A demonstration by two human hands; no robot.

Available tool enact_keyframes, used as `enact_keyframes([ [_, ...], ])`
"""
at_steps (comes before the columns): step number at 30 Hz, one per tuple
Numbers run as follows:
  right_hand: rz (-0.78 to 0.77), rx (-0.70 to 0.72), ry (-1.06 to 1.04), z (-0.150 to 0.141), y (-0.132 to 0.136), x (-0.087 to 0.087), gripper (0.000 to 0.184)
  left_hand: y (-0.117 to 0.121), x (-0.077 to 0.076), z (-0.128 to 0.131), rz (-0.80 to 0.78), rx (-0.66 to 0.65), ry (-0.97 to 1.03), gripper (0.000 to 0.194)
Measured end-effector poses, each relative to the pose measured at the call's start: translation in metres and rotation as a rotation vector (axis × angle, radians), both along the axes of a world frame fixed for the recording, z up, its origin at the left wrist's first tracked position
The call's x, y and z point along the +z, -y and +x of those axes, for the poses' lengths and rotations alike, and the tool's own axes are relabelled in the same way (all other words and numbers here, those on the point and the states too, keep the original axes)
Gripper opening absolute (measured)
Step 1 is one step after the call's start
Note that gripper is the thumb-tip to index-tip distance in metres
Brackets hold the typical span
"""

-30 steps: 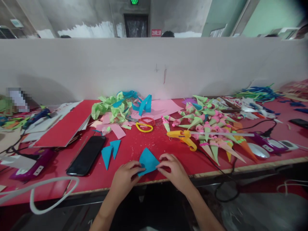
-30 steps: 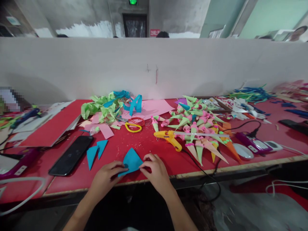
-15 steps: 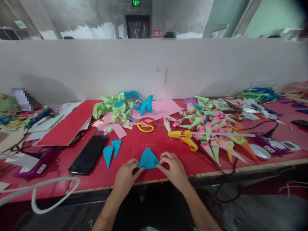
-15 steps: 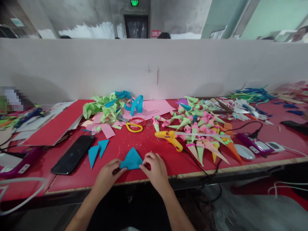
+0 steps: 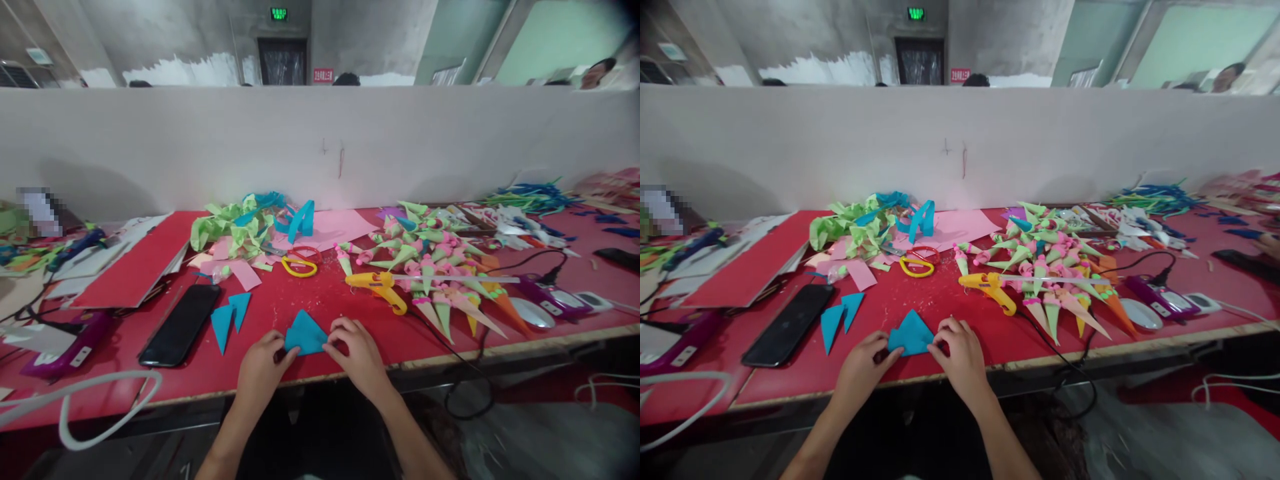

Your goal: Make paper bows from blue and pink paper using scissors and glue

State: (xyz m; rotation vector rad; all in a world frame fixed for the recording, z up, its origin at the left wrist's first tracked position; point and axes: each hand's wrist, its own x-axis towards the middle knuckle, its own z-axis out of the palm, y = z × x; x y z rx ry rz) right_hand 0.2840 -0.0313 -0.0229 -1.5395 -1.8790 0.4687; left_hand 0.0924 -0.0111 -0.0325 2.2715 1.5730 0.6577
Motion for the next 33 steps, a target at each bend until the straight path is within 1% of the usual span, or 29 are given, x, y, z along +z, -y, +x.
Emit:
enact_keyframes([
  [4,0.006,-0.019,0.011,-0.002,0.000,-0.002,0.011,0.002,-0.001,0.002,0.044,0.054,-0.040,0.034],
  [11,0.025,-0.044,0.024,-0.005,-0.001,-0.003,0.012,0.006,-0.003,0.005,0.081,0.092,-0.100,0.033],
  [17,0.033,-0.077,0.057,-0.008,-0.001,-0.004,0.013,0.007,0.005,0.009,0.082,0.167,-0.248,0.029],
  [20,0.033,-0.076,0.073,-0.009,-0.001,-0.003,0.014,0.006,0.007,0.008,0.066,0.159,-0.264,0.028],
  [24,0.043,-0.090,0.103,-0.010,0.000,-0.003,0.013,0.007,0.004,0.004,0.045,0.108,-0.244,0.025],
  [26,0.052,-0.095,0.114,-0.010,0.001,-0.004,0.012,0.007,0.003,0.001,0.072,0.121,-0.210,0.019],
  [27,0.058,-0.092,0.119,-0.010,0.001,-0.004,0.012,0.007,0.003,0.000,0.100,0.115,-0.188,0.022],
  [28,0.062,-0.089,0.124,-0.010,0.001,-0.004,0.011,0.006,0.005,-0.002,0.136,0.076,-0.172,0.030],
  [29,0.064,-0.088,0.130,-0.010,0.001,-0.004,0.011,0.005,0.007,-0.004,0.172,-0.001,-0.173,0.038],
  [30,0.062,-0.087,0.136,-0.010,0.001,-0.004,0.010,0.003,0.011,-0.005,0.203,-0.110,-0.198,0.043],
  [31,0.058,-0.085,0.142,-0.010,0.001,-0.004,0.010,0.000,0.015,-0.006,0.224,-0.250,-0.247,0.045],
  [33,0.049,-0.086,0.148,-0.009,0.001,-0.003,0.009,-0.005,0.023,-0.008,0.221,-0.482,-0.385,0.046],
])
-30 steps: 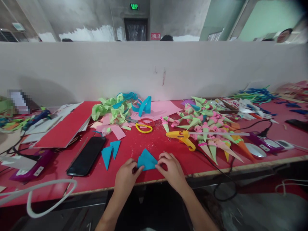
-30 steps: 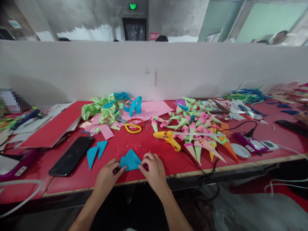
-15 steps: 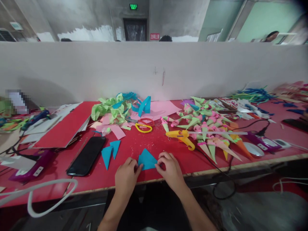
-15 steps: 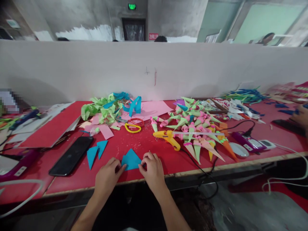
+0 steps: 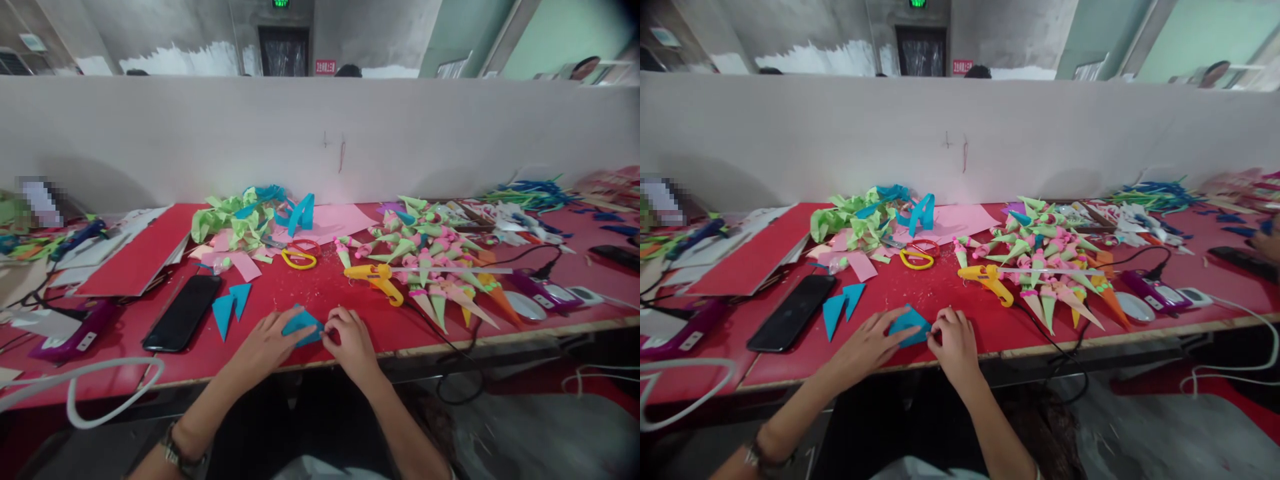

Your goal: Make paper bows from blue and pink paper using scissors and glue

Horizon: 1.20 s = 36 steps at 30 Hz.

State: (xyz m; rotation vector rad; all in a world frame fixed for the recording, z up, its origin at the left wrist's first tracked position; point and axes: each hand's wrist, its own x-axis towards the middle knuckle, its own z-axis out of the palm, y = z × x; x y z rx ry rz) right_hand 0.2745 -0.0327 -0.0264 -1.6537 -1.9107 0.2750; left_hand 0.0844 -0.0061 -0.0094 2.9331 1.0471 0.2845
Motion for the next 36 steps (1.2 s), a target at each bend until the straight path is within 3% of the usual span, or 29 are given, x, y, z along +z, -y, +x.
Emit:
enact_keyframes([
  [2,-0.002,0.003,0.001,0.000,0.000,0.001,0.009,-0.004,0.005,-0.002,-0.029,-0.123,-0.124,0.043],
  [4,0.004,0.002,0.005,0.000,0.000,0.001,0.010,-0.004,0.007,-0.006,-0.048,-0.160,-0.185,0.042],
  [12,0.008,-0.051,0.079,-0.005,0.003,0.003,0.012,0.016,0.004,-0.032,-0.074,-0.046,-0.142,0.044],
  [17,0.024,-0.094,0.153,-0.015,0.006,0.006,0.031,0.018,0.005,-0.035,-0.127,-0.032,-0.063,0.045],
  [24,-0.008,-0.114,0.082,0.002,0.001,0.004,0.014,0.016,0.006,-0.035,-0.136,-0.036,-0.075,0.045],
  [28,0.026,-0.055,0.013,0.019,0.002,0.002,0.010,0.016,0.004,-0.036,-0.122,-0.041,-0.046,0.046],
  [33,0.069,0.014,-0.096,0.019,0.005,0.003,0.028,0.020,0.003,-0.030,-0.098,-0.025,-0.046,0.046],
  [36,0.068,0.187,-0.092,0.014,0.011,0.008,0.039,0.021,0.001,-0.022,-0.056,-0.015,-0.060,0.046],
])
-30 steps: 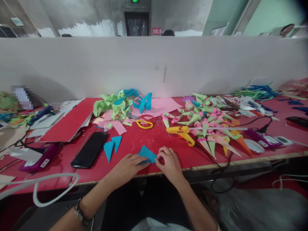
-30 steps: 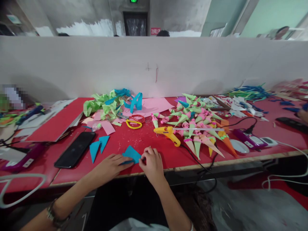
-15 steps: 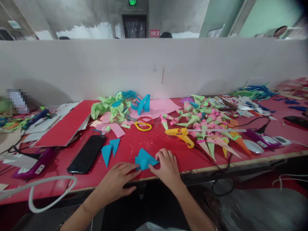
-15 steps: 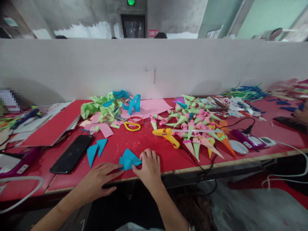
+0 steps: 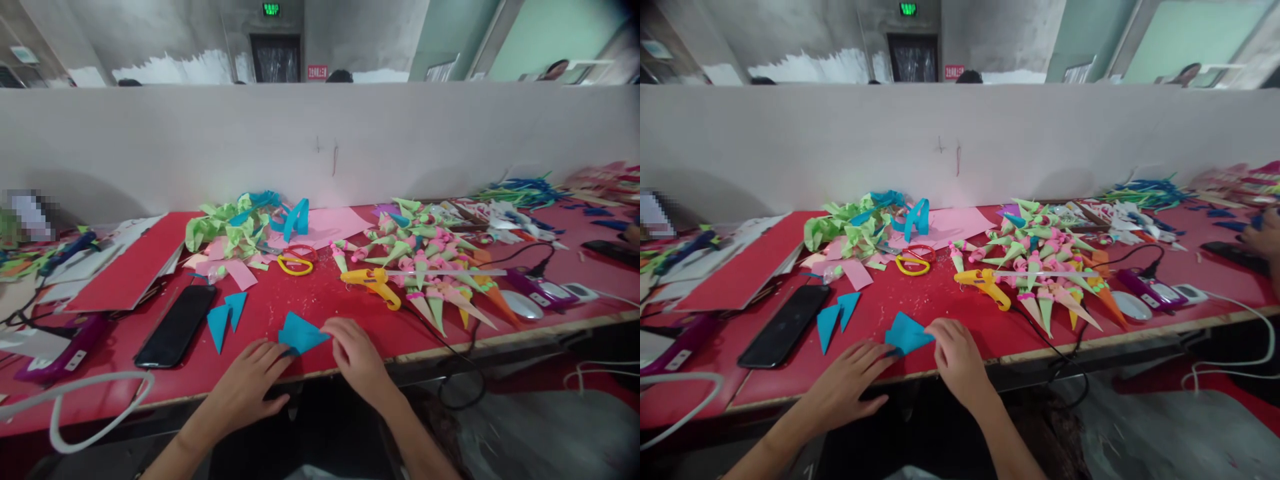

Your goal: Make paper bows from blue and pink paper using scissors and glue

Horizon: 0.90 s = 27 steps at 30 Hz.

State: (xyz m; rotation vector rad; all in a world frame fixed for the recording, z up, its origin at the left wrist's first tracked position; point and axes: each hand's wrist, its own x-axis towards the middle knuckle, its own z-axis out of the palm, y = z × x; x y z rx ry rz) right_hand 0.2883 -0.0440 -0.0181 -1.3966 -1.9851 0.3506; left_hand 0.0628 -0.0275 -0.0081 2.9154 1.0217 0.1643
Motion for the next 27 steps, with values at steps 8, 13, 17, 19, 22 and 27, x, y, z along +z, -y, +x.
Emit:
enact_keyframes([
  [8,-0.068,0.197,0.217,0.001,0.015,-0.001,0.042,-0.002,-0.006,0.011,-0.002,0.002,-0.039,0.073],
  [13,-0.089,0.298,0.271,0.014,0.021,-0.001,0.045,0.008,-0.007,0.009,-0.021,0.051,-0.078,0.077],
  [17,-0.090,0.310,0.305,0.014,0.020,0.002,0.039,0.014,-0.012,0.013,0.050,0.072,-0.053,0.075],
  [19,-0.078,0.285,0.308,0.009,0.016,0.002,0.038,0.013,-0.016,0.016,0.093,0.069,-0.032,0.076],
  [22,-0.079,0.271,0.304,0.000,0.009,-0.001,0.044,0.007,-0.022,0.022,0.126,0.082,-0.035,0.078],
  [27,-0.059,0.239,0.286,-0.009,0.002,-0.009,0.053,-0.002,-0.034,0.029,0.146,0.194,-0.061,0.074],
])
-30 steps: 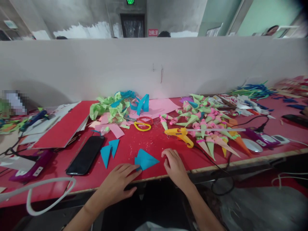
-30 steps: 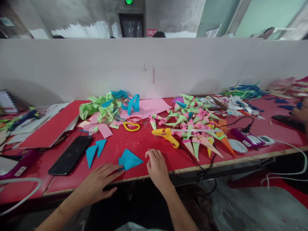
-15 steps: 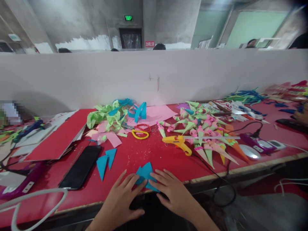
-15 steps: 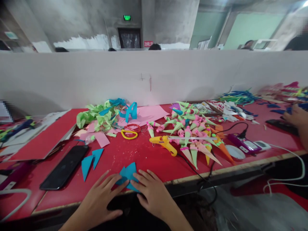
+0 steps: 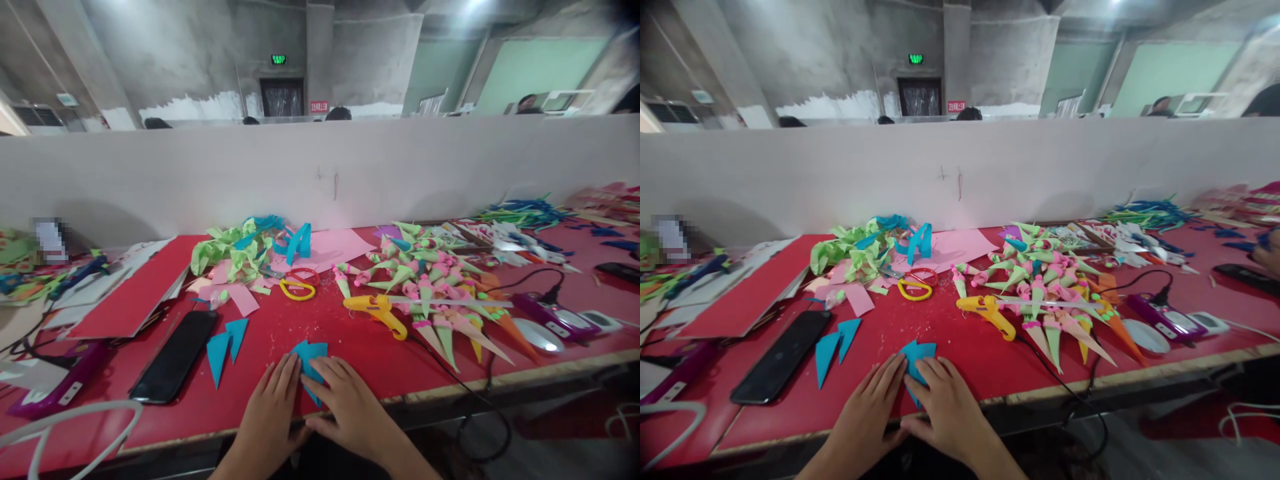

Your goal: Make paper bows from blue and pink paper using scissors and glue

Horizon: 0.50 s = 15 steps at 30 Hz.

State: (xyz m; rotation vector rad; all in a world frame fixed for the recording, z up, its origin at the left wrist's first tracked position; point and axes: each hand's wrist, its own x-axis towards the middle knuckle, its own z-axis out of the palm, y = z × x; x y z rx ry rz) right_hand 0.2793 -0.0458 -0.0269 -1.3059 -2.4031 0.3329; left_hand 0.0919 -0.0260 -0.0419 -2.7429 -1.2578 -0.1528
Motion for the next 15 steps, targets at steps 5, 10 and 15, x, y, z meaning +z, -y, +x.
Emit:
enact_keyframes([
  [5,-0.047,0.064,0.002,0.008,-0.001,0.007,0.048,0.003,0.004,0.002,-0.065,0.079,0.038,0.073],
  [10,-0.121,0.135,0.012,0.016,0.000,0.021,0.043,0.004,0.010,0.001,-0.106,0.092,0.097,0.071],
  [15,-0.132,0.125,0.006,0.020,0.007,0.024,0.037,0.003,0.011,-0.001,-0.138,0.097,0.075,0.076],
])
